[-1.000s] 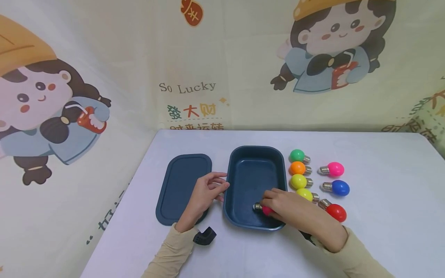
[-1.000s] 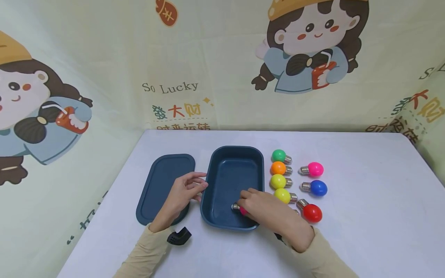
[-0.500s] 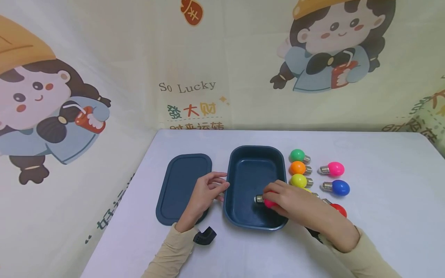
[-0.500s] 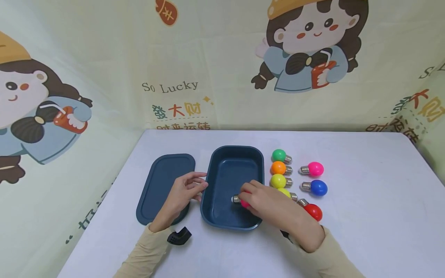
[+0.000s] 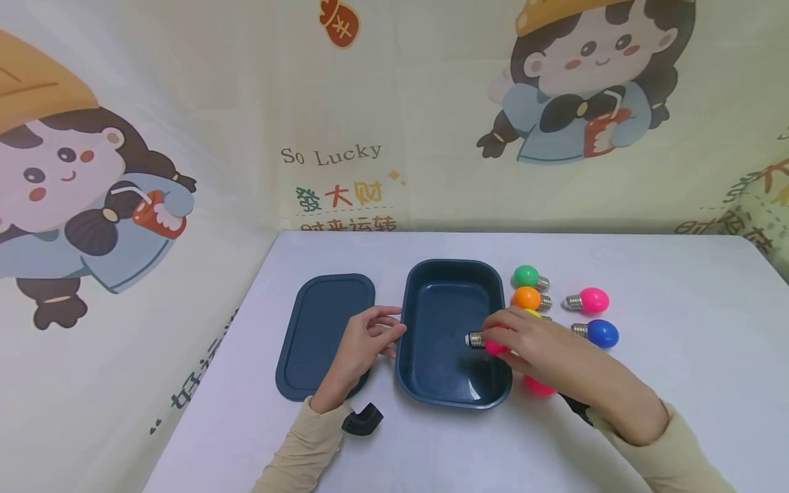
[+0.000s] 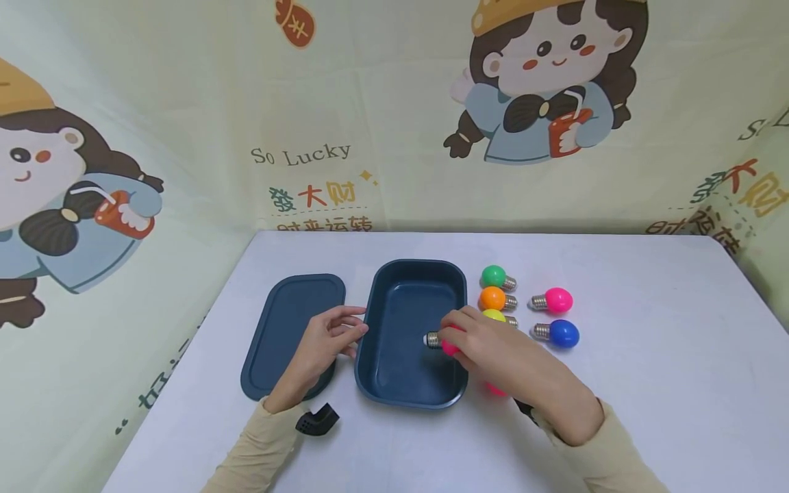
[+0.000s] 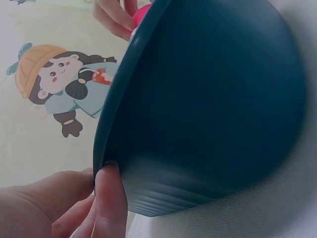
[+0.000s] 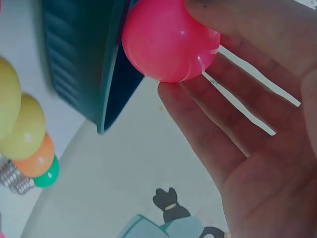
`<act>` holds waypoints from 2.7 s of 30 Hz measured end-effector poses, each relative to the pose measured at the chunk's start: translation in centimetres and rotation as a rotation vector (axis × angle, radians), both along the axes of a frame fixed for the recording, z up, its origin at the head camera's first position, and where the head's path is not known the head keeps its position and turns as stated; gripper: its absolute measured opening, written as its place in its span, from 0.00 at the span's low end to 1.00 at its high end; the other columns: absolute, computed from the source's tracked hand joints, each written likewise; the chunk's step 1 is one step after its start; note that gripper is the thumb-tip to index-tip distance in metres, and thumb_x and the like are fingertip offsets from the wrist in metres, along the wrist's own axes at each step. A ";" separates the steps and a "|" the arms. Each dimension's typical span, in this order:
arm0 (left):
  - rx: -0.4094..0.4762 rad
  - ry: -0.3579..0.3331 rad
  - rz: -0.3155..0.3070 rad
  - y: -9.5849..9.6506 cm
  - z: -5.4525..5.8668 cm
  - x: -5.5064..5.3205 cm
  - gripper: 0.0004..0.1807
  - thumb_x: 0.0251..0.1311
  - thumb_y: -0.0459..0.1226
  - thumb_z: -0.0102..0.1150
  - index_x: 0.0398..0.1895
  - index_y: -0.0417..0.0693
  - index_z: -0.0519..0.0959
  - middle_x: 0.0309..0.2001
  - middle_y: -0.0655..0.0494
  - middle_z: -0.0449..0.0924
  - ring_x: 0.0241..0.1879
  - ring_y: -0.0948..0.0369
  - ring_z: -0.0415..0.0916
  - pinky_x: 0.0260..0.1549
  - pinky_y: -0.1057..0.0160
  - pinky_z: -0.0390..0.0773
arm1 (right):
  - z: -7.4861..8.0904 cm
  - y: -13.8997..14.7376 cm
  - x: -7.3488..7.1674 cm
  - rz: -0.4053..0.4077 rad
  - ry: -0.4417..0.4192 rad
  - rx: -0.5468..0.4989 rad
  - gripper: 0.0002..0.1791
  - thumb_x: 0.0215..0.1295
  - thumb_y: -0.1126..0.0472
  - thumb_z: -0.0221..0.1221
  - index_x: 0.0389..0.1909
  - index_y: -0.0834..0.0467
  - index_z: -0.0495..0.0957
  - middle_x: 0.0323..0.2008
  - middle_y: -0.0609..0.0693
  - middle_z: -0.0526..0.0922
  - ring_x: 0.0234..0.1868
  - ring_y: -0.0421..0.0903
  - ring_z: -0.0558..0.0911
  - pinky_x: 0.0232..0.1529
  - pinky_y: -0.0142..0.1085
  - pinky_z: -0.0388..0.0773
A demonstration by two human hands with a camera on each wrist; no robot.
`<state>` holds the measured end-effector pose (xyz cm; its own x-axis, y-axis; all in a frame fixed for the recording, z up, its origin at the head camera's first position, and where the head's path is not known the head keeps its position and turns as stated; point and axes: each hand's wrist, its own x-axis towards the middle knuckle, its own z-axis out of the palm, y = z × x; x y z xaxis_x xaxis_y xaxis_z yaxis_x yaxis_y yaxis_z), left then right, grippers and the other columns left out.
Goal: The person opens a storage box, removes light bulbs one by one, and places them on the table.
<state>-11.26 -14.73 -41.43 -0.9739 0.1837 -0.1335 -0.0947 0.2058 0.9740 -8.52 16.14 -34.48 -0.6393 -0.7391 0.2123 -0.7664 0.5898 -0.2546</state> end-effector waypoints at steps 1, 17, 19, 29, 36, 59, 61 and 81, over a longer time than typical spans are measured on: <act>-0.001 -0.001 0.002 0.0 0.0 0.0 0.21 0.60 0.35 0.68 0.57 0.42 0.79 0.43 0.42 0.82 0.29 0.59 0.81 0.27 0.63 0.86 | 0.1 0.2 0.0 -0.003 0.009 -0.002 0.23 0.47 0.65 0.76 0.47 0.56 0.83 0.47 0.51 0.82 0.48 0.48 0.82 0.39 0.37 0.87; -0.006 0.007 0.001 -0.1 0.0 0.0 0.22 0.60 0.35 0.68 0.57 0.41 0.79 0.43 0.42 0.83 0.28 0.59 0.81 0.27 0.63 0.86 | 1.1 3.0 -0.6 -0.095 0.070 0.006 0.27 0.43 0.65 0.78 0.48 0.53 0.84 0.48 0.49 0.81 0.50 0.47 0.81 0.40 0.38 0.87; -0.008 0.006 0.003 -0.1 0.0 -0.1 0.21 0.60 0.35 0.68 0.57 0.41 0.79 0.42 0.42 0.83 0.28 0.59 0.80 0.27 0.63 0.86 | 1.2 3.4 -0.7 -0.112 0.056 0.003 0.26 0.44 0.66 0.77 0.49 0.54 0.84 0.49 0.49 0.81 0.51 0.49 0.80 0.40 0.39 0.87; 0.019 0.021 -0.004 -0.3 0.0 -0.5 0.21 0.61 0.33 0.67 0.57 0.38 0.78 0.42 0.41 0.82 0.27 0.61 0.79 0.25 0.64 0.85 | 1.0 5.4 -1.8 -0.153 -0.016 0.044 0.26 0.43 0.68 0.77 0.47 0.57 0.84 0.50 0.56 0.82 0.52 0.57 0.80 0.36 0.41 0.87; 0.017 0.018 -0.006 -0.4 0.0 -0.5 0.21 0.61 0.34 0.67 0.58 0.38 0.78 0.43 0.41 0.82 0.26 0.61 0.79 0.25 0.64 0.85 | 0.8 6.8 -2.5 -0.203 -0.051 0.060 0.28 0.41 0.69 0.78 0.48 0.56 0.84 0.49 0.56 0.81 0.50 0.55 0.80 0.37 0.40 0.87; 0.014 0.013 0.016 -0.1 -0.1 0.1 0.20 0.61 0.35 0.67 0.56 0.41 0.79 0.42 0.43 0.82 0.28 0.61 0.80 0.26 0.63 0.85 | -0.9 10.9 -5.5 -0.268 -0.121 0.109 0.21 0.44 0.66 0.77 0.42 0.58 0.85 0.45 0.55 0.82 0.48 0.54 0.81 0.40 0.44 0.86; 0.014 0.014 0.016 -0.1 -0.1 0.1 0.20 0.61 0.35 0.67 0.56 0.40 0.79 0.42 0.42 0.82 0.28 0.61 0.80 0.26 0.63 0.85 | -1.0 11.1 -5.8 -0.260 -0.121 0.114 0.22 0.43 0.67 0.77 0.42 0.58 0.85 0.45 0.55 0.82 0.48 0.54 0.81 0.41 0.44 0.86; 0.008 0.004 0.006 0.1 -0.2 0.1 0.21 0.61 0.36 0.68 0.57 0.42 0.79 0.42 0.43 0.82 0.28 0.61 0.80 0.27 0.61 0.86 | -2.1 12.6 -8.3 -0.315 -0.212 0.121 0.24 0.43 0.70 0.76 0.45 0.59 0.84 0.49 0.59 0.81 0.52 0.60 0.79 0.42 0.48 0.86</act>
